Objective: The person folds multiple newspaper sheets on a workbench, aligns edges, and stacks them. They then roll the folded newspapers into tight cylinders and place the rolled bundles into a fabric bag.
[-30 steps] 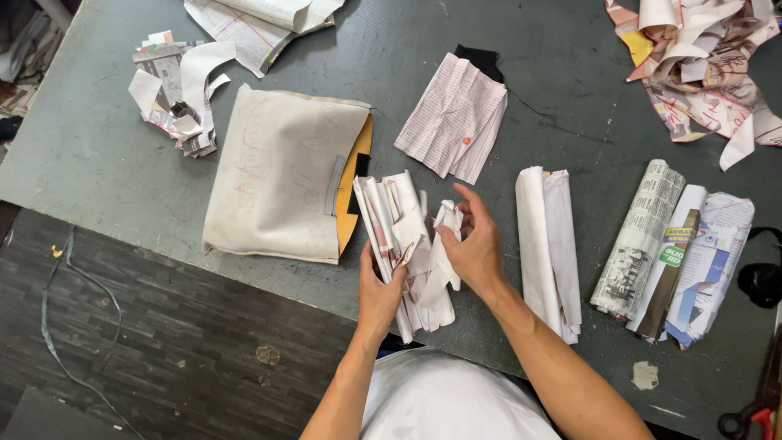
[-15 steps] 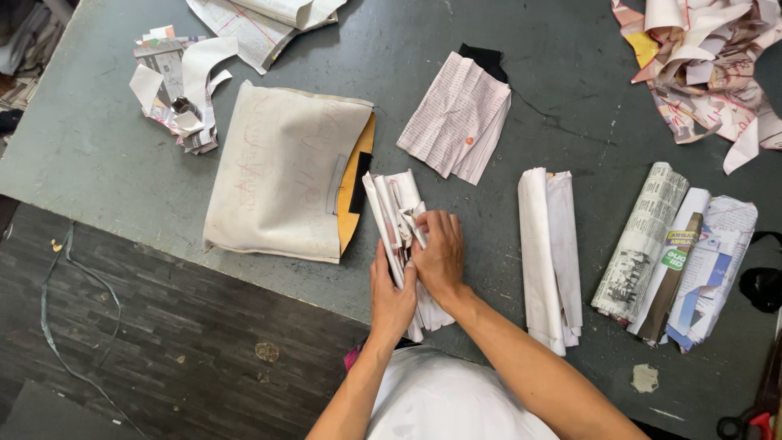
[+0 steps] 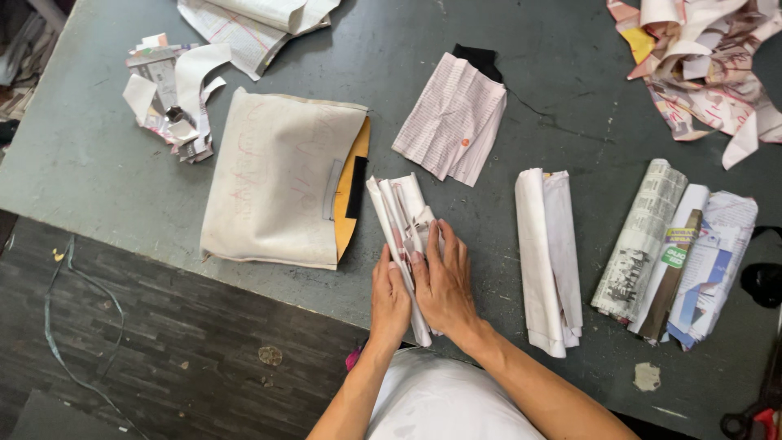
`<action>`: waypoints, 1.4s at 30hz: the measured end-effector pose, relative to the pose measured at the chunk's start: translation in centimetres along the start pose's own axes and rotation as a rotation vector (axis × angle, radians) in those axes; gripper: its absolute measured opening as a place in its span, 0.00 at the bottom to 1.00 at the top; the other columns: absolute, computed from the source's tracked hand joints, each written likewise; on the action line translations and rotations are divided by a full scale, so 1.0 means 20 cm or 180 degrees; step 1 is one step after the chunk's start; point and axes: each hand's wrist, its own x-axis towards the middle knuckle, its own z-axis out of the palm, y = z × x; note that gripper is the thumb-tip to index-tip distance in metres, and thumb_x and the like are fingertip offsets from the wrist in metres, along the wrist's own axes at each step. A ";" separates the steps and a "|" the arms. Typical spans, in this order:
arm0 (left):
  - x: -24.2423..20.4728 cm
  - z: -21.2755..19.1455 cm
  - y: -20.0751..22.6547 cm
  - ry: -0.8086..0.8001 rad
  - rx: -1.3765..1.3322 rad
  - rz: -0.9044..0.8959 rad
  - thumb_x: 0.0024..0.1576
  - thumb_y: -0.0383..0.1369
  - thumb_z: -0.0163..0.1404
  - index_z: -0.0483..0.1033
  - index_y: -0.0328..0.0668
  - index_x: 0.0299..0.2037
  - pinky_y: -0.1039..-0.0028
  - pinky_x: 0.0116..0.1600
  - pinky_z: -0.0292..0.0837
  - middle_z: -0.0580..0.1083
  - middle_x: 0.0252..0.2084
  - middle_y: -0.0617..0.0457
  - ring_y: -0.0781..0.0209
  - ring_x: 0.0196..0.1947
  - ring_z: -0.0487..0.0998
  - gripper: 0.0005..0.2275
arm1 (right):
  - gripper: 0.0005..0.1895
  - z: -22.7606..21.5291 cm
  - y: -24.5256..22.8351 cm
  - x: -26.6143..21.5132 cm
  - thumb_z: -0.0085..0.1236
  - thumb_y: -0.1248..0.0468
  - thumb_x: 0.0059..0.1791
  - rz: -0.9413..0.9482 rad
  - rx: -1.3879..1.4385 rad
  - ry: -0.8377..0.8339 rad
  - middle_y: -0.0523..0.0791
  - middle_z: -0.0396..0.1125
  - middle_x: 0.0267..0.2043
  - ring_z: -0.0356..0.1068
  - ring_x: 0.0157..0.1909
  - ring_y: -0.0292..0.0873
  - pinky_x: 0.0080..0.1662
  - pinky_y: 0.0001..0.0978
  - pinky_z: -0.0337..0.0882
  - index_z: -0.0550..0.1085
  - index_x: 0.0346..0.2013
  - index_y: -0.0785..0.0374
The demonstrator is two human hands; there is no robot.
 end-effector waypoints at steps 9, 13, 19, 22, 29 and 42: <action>0.01 0.01 0.04 0.0040 -0.0325 -0.0026 0.65 0.36 0.40 0.60 0.37 0.70 0.65 0.64 0.67 0.69 0.63 0.40 0.50 0.62 0.72 0.23 | 0.37 -0.03 0.13 0.09 0.64 0.64 0.45 0.0891 0.0260 0.0184 0.56 0.67 0.51 0.65 0.53 0.59 0.55 0.48 0.66 0.63 0.66 0.69; -0.02 0.02 0.07 -0.0009 -0.0058 0.0012 0.64 0.34 0.47 0.62 0.42 0.68 0.66 0.60 0.71 0.67 0.62 0.40 0.50 0.61 0.72 0.22 | 0.23 0.02 0.11 0.12 0.63 0.65 0.47 0.1208 0.0572 0.0148 0.52 0.69 0.45 0.73 0.45 0.54 0.47 0.46 0.72 0.70 0.55 0.64; -0.01 0.00 0.14 -0.0014 0.0020 -0.0118 0.60 0.34 0.52 0.65 0.45 0.63 0.68 0.50 0.81 0.66 0.61 0.42 0.50 0.60 0.71 0.21 | 0.27 0.02 0.19 0.14 0.53 0.62 0.50 0.0723 0.0861 -0.0345 0.54 0.68 0.53 0.70 0.56 0.57 0.55 0.45 0.69 0.66 0.64 0.63; -0.01 0.01 0.13 -0.0053 0.0186 -0.0208 0.59 0.35 0.53 0.64 0.46 0.63 0.67 0.49 0.80 0.65 0.60 0.41 0.50 0.61 0.70 0.22 | 0.30 -0.01 0.25 0.13 0.41 0.56 0.59 0.0659 0.1215 -0.0639 0.59 0.59 0.63 0.61 0.64 0.60 0.63 0.47 0.61 0.55 0.73 0.68; 0.02 0.05 0.03 0.0041 0.0223 -0.0057 0.57 0.35 0.55 0.57 0.42 0.67 0.63 0.54 0.74 0.68 0.59 0.40 0.50 0.57 0.73 0.29 | 0.31 0.07 0.12 0.04 0.52 0.53 0.54 0.0435 0.0161 -0.0373 0.61 0.59 0.61 0.60 0.58 0.59 0.59 0.47 0.63 0.64 0.64 0.73; 0.14 -0.01 0.00 -0.0497 -0.2261 -0.1040 0.58 0.33 0.56 0.65 0.33 0.59 0.69 0.49 0.77 0.78 0.49 0.44 0.59 0.47 0.80 0.22 | 0.18 0.01 0.12 0.09 0.53 0.62 0.52 0.1773 0.2253 -0.0544 0.54 0.77 0.43 0.75 0.43 0.52 0.45 0.39 0.74 0.71 0.56 0.62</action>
